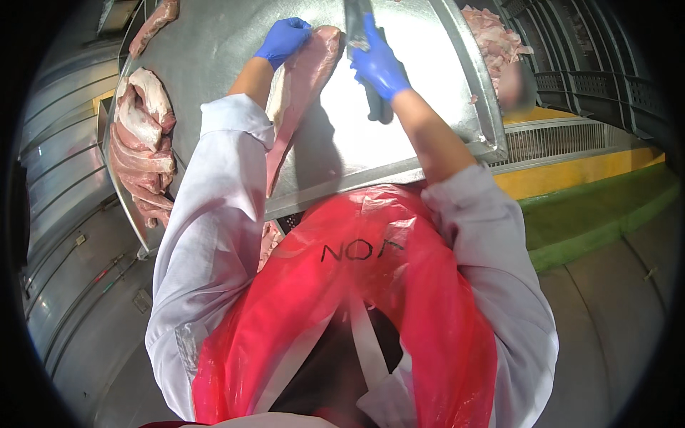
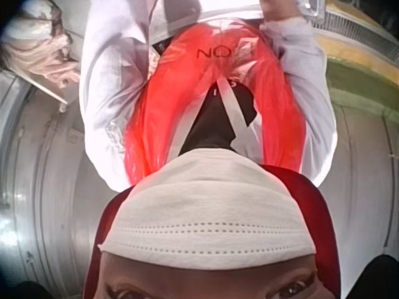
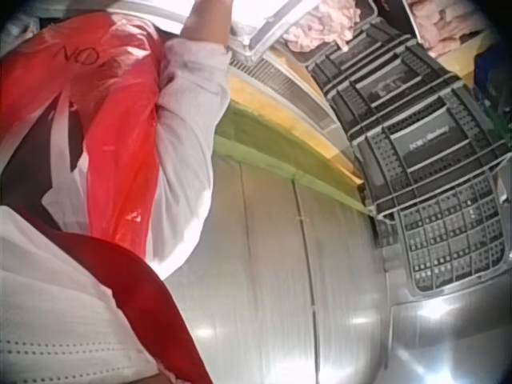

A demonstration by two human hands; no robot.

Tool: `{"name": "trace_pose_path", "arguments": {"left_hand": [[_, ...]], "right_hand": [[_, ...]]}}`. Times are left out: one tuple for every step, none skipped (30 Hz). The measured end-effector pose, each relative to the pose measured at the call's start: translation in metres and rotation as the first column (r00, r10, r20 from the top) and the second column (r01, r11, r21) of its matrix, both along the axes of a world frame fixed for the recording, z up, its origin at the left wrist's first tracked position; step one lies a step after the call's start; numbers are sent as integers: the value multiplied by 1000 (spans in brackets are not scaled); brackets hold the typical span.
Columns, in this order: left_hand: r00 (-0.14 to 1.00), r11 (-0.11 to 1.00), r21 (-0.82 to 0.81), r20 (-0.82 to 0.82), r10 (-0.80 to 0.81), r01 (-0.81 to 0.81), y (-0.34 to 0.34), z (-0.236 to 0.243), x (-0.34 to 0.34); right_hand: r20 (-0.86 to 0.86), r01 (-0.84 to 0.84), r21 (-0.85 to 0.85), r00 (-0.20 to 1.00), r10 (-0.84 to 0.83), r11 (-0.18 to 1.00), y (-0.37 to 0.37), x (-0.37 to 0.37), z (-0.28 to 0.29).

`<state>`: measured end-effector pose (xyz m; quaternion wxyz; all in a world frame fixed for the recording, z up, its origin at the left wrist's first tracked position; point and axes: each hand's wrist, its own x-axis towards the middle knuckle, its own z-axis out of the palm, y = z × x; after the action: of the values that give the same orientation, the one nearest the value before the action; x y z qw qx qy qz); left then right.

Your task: The person uses a knife to trim fat and connective tissue from large cuts of raw meat on a stainless steel table. They repeatedly slice along the surface of the meat, separating the lean muscle from the fat layer, and place the trimmed pieces into a bin below the table.

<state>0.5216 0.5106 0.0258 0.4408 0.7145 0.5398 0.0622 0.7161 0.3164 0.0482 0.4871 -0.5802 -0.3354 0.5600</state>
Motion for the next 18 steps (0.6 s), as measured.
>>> {"name": "trace_pose_path", "arguments": {"left_hand": [[999, 1000, 0, 27, 26, -26, -2, -3, -1], [997, 999, -3, 64, 36, -36, -2, -5, 7], [994, 998, -6, 97, 56, -56, -3, -6, 12], [997, 999, 26, 68, 40, -41, -6, -6, 12], [999, 998, 57, 38, 20, -22, -6, -6, 13], [1000, 996, 87, 8, -3, 3, -6, -5, 16], [1000, 996, 89, 17, 20, -22, -8, -3, 16], [998, 994, 92, 20, 62, -64, -14, 1, 8], [995, 991, 95, 34, 90, -93, -15, 5, 7], [999, 993, 109, 9, 53, -54, -14, 9, 10], [1000, 992, 123, -17, 18, -16, -12, 12, 11], [999, 991, 134, -44, -14, 19, -10, 16, 11], [1000, 994, 104, -11, -15, 16, -12, 29, 18], [1000, 997, 76, 22, -21, 20, -15, 46, 30], [998, 999, 47, 57, -21, 18, -17, 53, 35], [989, 989, 142, 133, -72, 53, -6, 37, 30], [991, 984, 171, 115, -63, 42, 6, 29, 26], [994, 979, 201, 98, -54, 33, 18, 22, 20]], "right_hand": [[-7, -8, 4, 1000, 8, 1000, 20, -8, 0], [-27, -28, -32, 999, 27, 999, 40, -11, -9], [-52, -60, -68, 997, 56, 996, 60, -16, -20], [-58, -107, -87, 993, 102, 990, 61, -19, -19], [-66, -150, -104, 987, 143, 983, 61, -21, -18], [-55, -189, -103, 981, 184, 977, 46, -21, -19], [-40, -233, -104, 972, 230, 967, 27, -24, -11], [-51, -289, -142, 957, 285, 947, -7, -28, 15], [-52, -329, -182, 944, 325, 927, -31, -29, 36], [-87, -299, -191, 954, 288, 935, -33, -28, 38], [-122, -272, -202, 960, 251, 941, -34, -28, 39], [-156, -246, -215, 964, 216, 945, -34, -29, 40], [-125, -304, -164, 950, 286, 939, -7, -26, 26], [-88, -355, -113, 934, 346, 928, 23, -23, 11], [-69, -306, -100, 951, 300, 947, 30, -24, 22], [-53, -272, -78, 962, 268, 959, 39, -25, 41], [-62, -302, -95, 953, 297, 949, 33, -28, 32], [-72, -337, -108, 941, 331, 935, 28, -32, 22]]}}
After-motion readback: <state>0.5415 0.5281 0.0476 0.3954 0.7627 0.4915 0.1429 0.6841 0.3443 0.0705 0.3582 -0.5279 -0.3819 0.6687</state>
